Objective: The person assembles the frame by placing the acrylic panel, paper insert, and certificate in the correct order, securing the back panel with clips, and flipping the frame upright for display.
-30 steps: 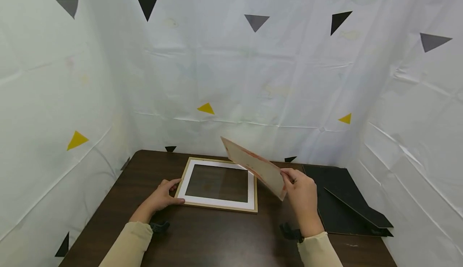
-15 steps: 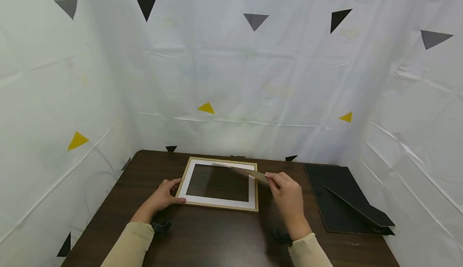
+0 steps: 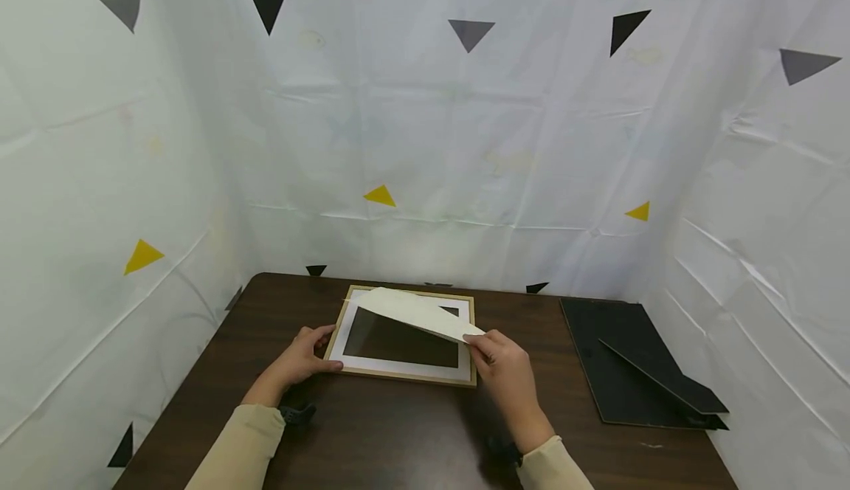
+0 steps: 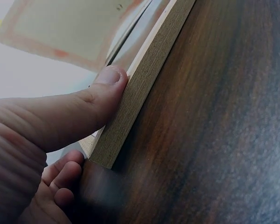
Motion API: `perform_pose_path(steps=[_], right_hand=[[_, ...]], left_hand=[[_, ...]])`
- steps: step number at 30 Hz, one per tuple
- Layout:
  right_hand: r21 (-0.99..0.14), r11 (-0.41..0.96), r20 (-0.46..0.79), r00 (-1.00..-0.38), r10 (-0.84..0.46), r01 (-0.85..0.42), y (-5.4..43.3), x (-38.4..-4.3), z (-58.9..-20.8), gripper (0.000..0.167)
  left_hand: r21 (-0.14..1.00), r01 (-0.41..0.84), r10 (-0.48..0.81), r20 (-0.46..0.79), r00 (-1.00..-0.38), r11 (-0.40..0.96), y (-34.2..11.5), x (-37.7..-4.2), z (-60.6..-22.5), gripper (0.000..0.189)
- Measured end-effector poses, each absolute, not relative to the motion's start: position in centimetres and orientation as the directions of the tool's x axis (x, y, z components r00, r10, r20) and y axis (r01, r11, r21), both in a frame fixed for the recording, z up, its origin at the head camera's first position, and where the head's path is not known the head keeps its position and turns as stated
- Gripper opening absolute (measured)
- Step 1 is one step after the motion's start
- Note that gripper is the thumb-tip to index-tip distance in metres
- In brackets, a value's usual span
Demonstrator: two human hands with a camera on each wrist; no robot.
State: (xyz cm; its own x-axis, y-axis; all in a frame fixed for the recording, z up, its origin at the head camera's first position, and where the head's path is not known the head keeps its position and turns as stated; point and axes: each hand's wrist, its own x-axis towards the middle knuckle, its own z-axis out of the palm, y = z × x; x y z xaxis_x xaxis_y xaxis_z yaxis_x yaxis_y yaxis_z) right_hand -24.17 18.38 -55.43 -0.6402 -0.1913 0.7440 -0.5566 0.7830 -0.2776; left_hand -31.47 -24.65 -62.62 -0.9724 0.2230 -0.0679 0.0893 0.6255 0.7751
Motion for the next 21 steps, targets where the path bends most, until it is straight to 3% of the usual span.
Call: perform_pose_path(steps=[8,21], right_hand=[[-0.263,0.745,0.732,-0.629,-0.260,-0.613,17.7,-23.8,-56.4,0.028],[-0.428,0.694,0.595,-0.758,-0.266,-0.580,19.3,-24.0,-59.8,0.022]], left_hand=[[0.775,0.069,0.210,-0.083,-0.974,0.628,-24.5,-31.5,-63.0,0.105],[0.763,0.063,0.201,-0.089,-0.976,0.644,-24.4,-31.4,-62.6,0.103]])
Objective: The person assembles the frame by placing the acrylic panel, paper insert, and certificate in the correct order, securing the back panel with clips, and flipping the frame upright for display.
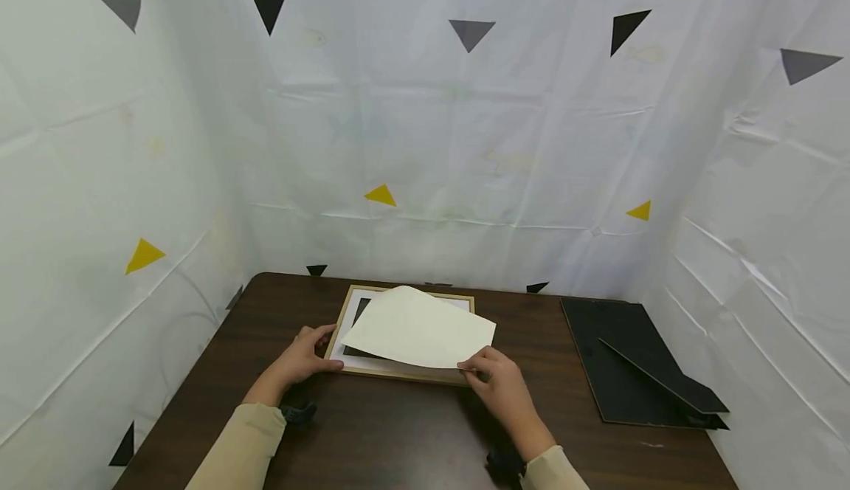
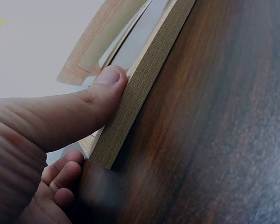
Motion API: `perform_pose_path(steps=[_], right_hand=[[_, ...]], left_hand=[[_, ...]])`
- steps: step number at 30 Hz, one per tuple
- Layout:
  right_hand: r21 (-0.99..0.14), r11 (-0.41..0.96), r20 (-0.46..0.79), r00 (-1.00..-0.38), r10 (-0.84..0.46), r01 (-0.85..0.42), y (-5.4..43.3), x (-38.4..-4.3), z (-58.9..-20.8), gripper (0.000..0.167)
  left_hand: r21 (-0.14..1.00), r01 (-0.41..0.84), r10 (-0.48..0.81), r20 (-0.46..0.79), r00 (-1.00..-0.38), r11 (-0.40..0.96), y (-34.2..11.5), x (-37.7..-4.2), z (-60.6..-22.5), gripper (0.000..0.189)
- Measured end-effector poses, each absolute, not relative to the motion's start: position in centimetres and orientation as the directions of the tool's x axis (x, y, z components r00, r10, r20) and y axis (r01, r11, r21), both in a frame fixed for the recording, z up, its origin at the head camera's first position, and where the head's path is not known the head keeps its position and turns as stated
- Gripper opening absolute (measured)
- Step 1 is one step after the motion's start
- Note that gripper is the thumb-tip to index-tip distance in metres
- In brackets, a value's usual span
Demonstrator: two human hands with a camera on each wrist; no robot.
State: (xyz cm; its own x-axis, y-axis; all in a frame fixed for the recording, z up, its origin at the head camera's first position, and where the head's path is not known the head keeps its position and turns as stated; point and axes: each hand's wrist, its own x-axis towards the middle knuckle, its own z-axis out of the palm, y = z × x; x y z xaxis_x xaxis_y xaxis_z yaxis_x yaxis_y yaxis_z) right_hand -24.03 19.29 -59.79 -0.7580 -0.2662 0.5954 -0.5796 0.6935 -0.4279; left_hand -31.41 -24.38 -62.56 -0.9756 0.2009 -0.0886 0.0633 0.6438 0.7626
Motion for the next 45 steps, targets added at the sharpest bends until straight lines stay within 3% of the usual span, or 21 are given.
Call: perform_pose_path(steps=[7,16,24,35,45], right_hand=[[-0.501,0.665,0.517,-0.808,-0.283,-0.554,19.9,-23.8,-61.1,0.023],[-0.534,0.648,0.550,-0.805,-0.222,-0.543,19.6,-24.5,-61.3,0.015],[-0.386,0.628,0.699,-0.658,-0.278,-0.676,20.1,-24.1,-61.6,0.026],[-0.270,0.551,0.823,-0.486,-0.293,-0.790,20.0,-24.6,-60.9,0.038],[-0.209,0.516,0.886,-0.384,-0.260,-0.831,19.7,-24.2,-59.6,0.042]], left_hand=[[0.761,0.092,0.226,-0.073,-0.971,0.642,-24.7,-31.2,-62.6,0.093],[0.747,0.127,0.238,-0.044,-0.970,0.653,-24.7,-31.4,-62.5,0.084],[0.743,0.135,0.239,-0.034,-0.971,0.655,-24.6,-31.3,-63.4,0.086],[0.743,0.179,0.248,0.019,-0.969,0.645,-24.9,-31.7,-62.9,0.092],[0.753,0.179,0.261,0.010,-0.965,0.633,-24.4,-31.0,-62.9,0.102]])
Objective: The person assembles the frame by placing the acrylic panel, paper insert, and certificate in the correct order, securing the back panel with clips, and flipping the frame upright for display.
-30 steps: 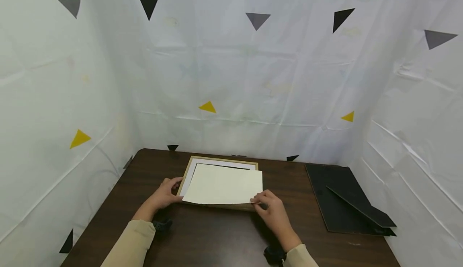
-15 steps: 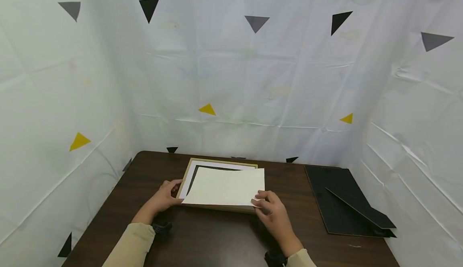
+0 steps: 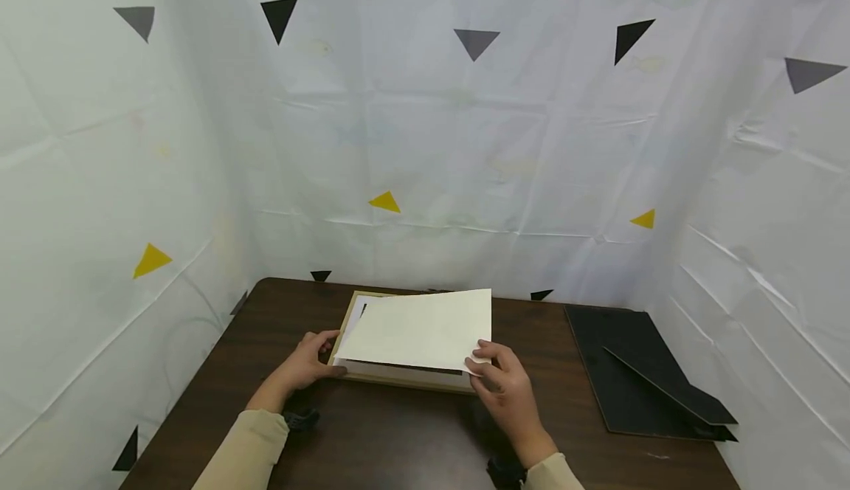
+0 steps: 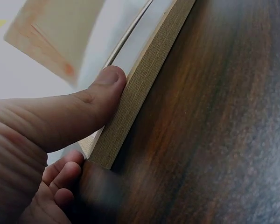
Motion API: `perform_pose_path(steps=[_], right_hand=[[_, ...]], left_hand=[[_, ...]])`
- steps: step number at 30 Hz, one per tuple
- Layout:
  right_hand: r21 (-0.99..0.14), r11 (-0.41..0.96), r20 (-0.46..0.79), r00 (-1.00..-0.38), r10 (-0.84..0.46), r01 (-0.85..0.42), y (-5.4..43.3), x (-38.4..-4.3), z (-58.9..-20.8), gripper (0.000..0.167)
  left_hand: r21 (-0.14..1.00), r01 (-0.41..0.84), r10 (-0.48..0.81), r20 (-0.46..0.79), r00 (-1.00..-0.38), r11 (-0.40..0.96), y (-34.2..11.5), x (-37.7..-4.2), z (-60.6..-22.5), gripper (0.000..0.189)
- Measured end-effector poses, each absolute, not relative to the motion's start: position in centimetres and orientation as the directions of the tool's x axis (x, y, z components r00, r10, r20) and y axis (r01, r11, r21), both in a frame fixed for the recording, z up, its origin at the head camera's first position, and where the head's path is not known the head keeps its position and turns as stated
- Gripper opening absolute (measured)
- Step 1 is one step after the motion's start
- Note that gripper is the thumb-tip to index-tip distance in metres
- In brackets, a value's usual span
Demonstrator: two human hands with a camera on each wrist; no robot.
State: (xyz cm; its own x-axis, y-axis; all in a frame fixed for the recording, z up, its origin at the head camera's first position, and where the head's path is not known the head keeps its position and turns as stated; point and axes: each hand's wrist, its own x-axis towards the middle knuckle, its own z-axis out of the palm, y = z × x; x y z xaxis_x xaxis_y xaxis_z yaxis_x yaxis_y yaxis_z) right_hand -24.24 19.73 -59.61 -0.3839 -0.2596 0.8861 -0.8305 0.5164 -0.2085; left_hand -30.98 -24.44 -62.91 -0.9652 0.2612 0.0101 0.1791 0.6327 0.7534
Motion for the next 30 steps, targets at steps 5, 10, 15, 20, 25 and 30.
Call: perform_pose_path(steps=[5,10,15,20,25,30], right_hand=[[-0.210,0.529,0.872,-0.403,-0.280,-0.822,19.7,-24.9,-59.5,0.040],[-0.225,0.558,0.838,-0.450,-0.307,-0.799,19.6,-25.8,-59.8,0.036],[-0.248,0.552,0.808,-0.485,-0.336,-0.796,19.9,-25.9,-60.0,0.034],[-0.261,0.529,0.834,-0.464,-0.298,-0.808,20.2,-25.9,-60.1,0.040],[-0.255,0.513,0.855,-0.439,-0.277,-0.820,20.1,-26.2,-60.1,0.044],[-0.309,0.536,0.783,-0.530,-0.325,-0.786,19.9,-27.0,-60.5,0.039]], left_hand=[[0.766,0.115,0.226,-0.040,-0.973,0.632,-24.5,-31.4,-62.7,0.101],[0.747,0.141,0.239,-0.024,-0.971,0.649,-24.3,-31.8,-62.5,0.100],[0.735,0.158,0.250,-0.016,-0.968,0.660,-24.2,-31.7,-62.8,0.094],[0.754,0.125,0.239,-0.043,-0.970,0.645,-24.1,-31.4,-63.0,0.098],[0.767,0.109,0.236,-0.057,-0.970,0.632,-24.1,-31.3,-63.2,0.102],[0.763,0.105,0.231,-0.058,-0.971,0.637,-24.1,-31.5,-63.4,0.102]])
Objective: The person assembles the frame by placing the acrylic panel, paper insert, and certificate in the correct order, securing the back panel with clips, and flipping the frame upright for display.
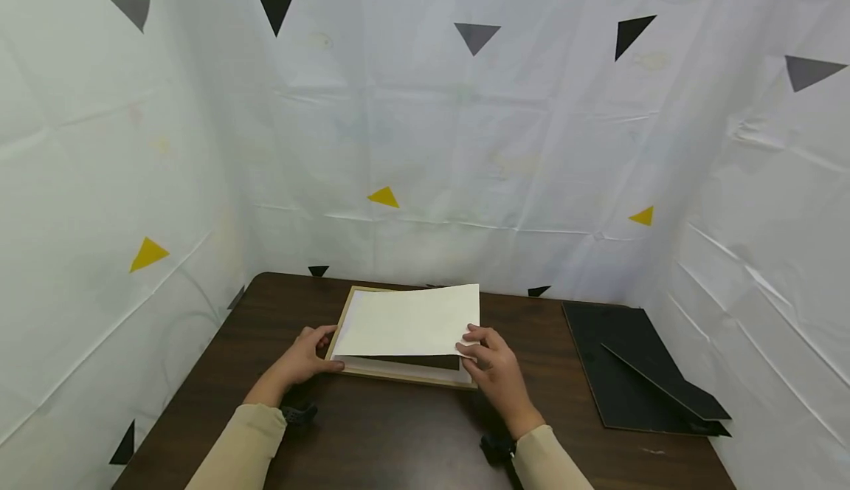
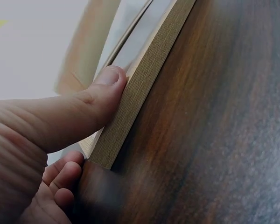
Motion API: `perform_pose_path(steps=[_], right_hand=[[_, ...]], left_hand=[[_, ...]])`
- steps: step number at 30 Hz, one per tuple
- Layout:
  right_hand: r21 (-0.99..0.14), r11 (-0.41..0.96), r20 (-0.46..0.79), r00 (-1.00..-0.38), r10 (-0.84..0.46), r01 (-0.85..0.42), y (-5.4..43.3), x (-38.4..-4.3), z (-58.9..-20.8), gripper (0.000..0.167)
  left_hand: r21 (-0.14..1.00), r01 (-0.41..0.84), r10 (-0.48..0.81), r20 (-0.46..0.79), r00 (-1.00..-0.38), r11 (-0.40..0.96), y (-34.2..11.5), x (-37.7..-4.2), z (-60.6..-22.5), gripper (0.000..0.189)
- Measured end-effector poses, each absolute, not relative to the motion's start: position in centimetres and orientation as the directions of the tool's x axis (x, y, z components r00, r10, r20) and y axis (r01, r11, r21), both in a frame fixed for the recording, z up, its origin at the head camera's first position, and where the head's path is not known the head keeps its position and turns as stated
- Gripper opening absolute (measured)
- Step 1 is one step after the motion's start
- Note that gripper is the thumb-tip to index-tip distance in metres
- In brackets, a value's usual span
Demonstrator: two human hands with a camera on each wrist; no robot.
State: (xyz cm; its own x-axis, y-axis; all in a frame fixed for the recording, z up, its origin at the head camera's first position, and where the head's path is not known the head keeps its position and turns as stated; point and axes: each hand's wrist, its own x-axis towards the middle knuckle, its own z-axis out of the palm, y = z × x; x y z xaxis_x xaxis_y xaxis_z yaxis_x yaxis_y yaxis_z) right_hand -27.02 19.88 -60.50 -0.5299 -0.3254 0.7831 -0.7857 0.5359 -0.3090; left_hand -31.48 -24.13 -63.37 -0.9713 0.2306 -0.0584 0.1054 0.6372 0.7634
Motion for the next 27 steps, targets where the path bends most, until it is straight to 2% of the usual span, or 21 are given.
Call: perform_pose_path(steps=[4,15,22,27], right_hand=[[-0.372,0.554,0.693,-0.620,-0.368,-0.745,19.7,-27.5,-60.9,0.038],[-0.493,0.624,0.402,-0.795,-0.455,-0.607,19.9,-27.3,-61.5,0.022],[-0.560,0.617,0.263,-0.824,-0.502,-0.554,20.6,-27.0,-61.6,0.020],[-0.637,0.589,0.244,-0.854,-0.459,-0.498,21.8,-27.4,-61.9,0.026]], left_hand=[[0.760,0.116,0.239,-0.053,-0.970,0.640,-24.1,-31.4,-63.3,0.101],[0.759,0.105,0.229,-0.059,-0.972,0.642,-24.2,-31.4,-63.3,0.102],[0.747,0.093,0.217,-0.069,-0.974,0.658,-24.0,-31.2,-63.2,0.085],[0.744,0.083,0.196,-0.066,-0.978,0.663,-23.9,-31.3,-63.4,0.078]])
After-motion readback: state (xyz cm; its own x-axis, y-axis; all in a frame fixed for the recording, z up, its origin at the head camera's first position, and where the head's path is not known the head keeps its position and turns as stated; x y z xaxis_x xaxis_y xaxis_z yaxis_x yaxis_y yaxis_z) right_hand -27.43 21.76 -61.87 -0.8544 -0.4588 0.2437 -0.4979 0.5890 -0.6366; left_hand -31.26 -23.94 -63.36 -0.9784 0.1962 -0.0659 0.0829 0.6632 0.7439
